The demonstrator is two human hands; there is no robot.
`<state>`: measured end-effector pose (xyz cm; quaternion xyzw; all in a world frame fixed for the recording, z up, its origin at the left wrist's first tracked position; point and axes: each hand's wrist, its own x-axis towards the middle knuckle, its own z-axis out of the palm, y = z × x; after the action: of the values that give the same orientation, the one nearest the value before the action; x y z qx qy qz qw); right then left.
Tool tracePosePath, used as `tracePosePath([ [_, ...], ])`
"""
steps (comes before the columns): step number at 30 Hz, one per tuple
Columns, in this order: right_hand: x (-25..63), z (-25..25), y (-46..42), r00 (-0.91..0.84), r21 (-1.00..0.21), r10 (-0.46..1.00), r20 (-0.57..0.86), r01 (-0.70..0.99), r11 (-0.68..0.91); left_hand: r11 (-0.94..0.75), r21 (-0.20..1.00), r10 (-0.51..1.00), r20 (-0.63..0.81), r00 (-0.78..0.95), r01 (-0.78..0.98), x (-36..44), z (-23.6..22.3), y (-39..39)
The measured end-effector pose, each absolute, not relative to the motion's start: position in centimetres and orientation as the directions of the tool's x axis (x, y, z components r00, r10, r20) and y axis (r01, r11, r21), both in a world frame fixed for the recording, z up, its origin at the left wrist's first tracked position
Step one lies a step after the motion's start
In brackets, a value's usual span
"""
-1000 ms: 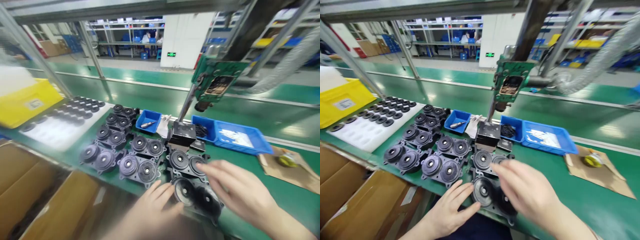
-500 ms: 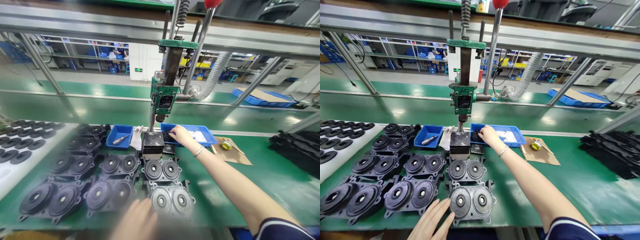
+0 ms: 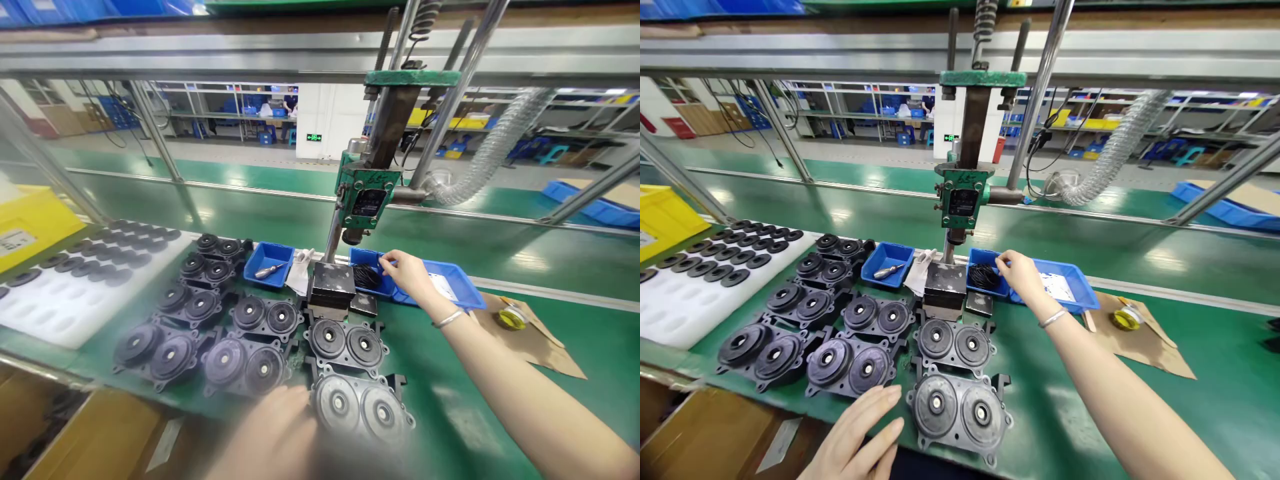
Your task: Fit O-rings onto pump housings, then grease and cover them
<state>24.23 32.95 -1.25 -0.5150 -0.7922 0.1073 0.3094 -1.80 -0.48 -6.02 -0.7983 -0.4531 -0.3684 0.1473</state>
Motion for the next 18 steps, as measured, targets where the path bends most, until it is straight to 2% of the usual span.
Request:
tracePosePath([
  [4,24.3,0.2,31.1,-0.144,-0.645,0.894,0.424,0.646,0.410,-0.533,0.193,0.580,0.792,0.190,0.824,-1.6,-5.4,0.5],
  [7,24.1,1.9,27.5,-0.140,-0.711,0.889,0.435,0.553,0.435,-0.454,0.345,0.645,0.763,0.036,0.821,-1.7,-4.5,0.8],
  [9,23.8,2.8,24.1,-0.191,-0.766,0.889,0.417,0.453,0.457,-0.395,0.476,0.728,0.684,-0.048,0.786,-1.6,-3.7,0.9],
  [10,23.6,3.2,22.2,-0.242,-0.822,0.888,0.390,0.343,0.454,-0.370,0.548,0.768,0.635,-0.085,0.751,-1.4,-3.3,1.1],
  [13,22.7,3.7,17.0,-0.383,-0.929,0.879,0.285,0.114,0.351,-0.320,0.757,0.859,0.485,-0.162,0.570,-0.7,-2.2,2.0],
  [15,22.1,3.9,14.4,-0.463,-0.960,0.863,0.201,0.081,0.267,-0.287,0.852,0.904,0.392,-0.170,0.437,0.1,-1.8,2.8],
  [18,21.4,3.7,12.0,-0.548,-0.971,0.829,0.113,0.116,0.209,-0.270,0.902,0.926,0.339,-0.167,0.337,1.1,-1.5,3.6],
])
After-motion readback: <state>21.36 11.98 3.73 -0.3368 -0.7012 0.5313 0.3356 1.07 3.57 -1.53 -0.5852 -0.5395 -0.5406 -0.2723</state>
